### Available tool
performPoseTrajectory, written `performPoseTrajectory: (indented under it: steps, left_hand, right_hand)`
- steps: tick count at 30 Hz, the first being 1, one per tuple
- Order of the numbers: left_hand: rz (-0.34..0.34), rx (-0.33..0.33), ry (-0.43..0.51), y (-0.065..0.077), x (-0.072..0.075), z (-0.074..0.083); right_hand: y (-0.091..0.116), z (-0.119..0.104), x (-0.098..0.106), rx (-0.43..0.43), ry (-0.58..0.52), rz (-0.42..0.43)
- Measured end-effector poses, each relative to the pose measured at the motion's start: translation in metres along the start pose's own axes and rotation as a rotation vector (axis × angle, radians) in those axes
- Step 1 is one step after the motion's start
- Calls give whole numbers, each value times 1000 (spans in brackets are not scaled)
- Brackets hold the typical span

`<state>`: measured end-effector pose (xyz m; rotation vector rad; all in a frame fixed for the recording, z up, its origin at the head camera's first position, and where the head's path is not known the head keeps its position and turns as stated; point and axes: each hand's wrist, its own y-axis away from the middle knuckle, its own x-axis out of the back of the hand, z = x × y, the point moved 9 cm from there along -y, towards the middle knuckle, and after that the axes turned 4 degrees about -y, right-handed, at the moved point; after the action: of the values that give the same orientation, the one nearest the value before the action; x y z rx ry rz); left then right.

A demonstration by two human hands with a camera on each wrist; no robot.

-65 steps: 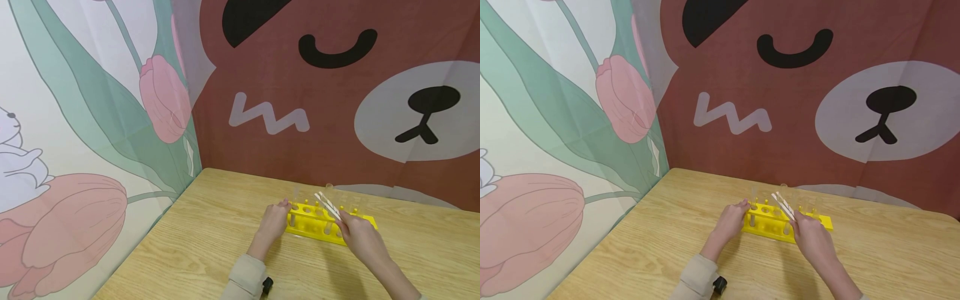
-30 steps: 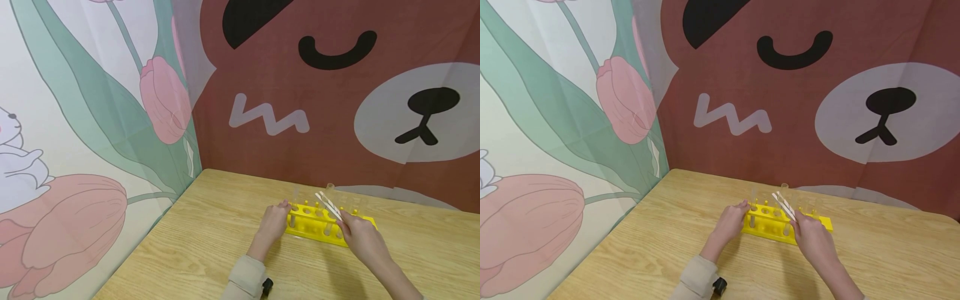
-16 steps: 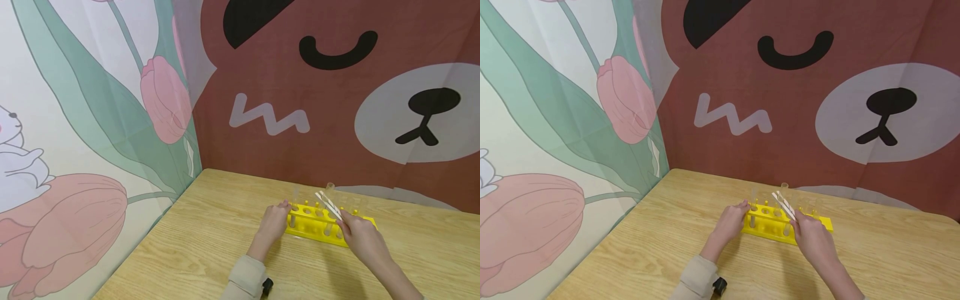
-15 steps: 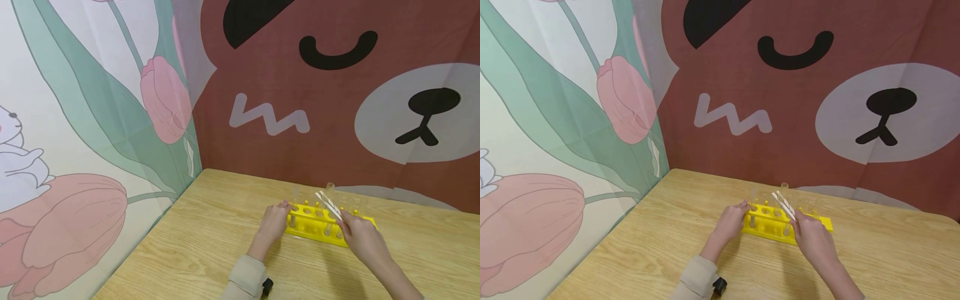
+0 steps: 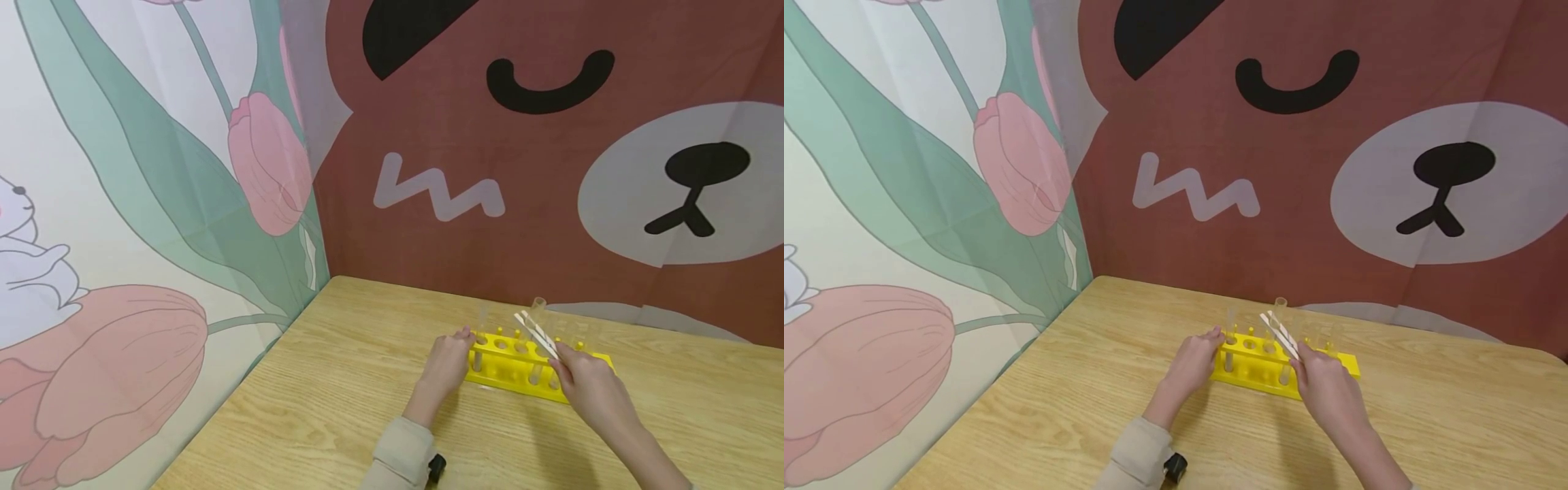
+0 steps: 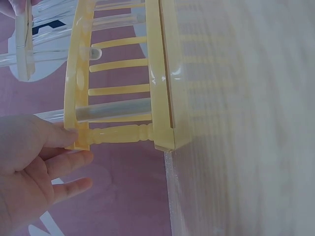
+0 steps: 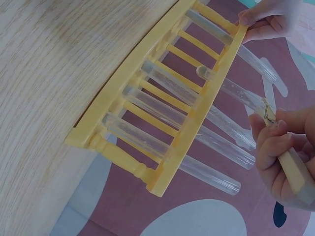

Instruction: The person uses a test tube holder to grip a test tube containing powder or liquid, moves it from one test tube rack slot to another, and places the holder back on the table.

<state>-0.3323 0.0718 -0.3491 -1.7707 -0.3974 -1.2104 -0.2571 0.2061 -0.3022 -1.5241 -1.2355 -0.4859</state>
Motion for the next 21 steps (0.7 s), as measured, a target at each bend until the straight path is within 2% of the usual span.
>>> performPoseTrajectory:
  steps: [8, 21]
  left_hand:
    - [45, -26, -20, 0, 2, 1]
    - [49, -24, 1, 0, 3, 1]
  right_hand:
    - [-1, -1, 1, -10, -9, -3]
    - [-1, -4, 2, -1, -14, 2]
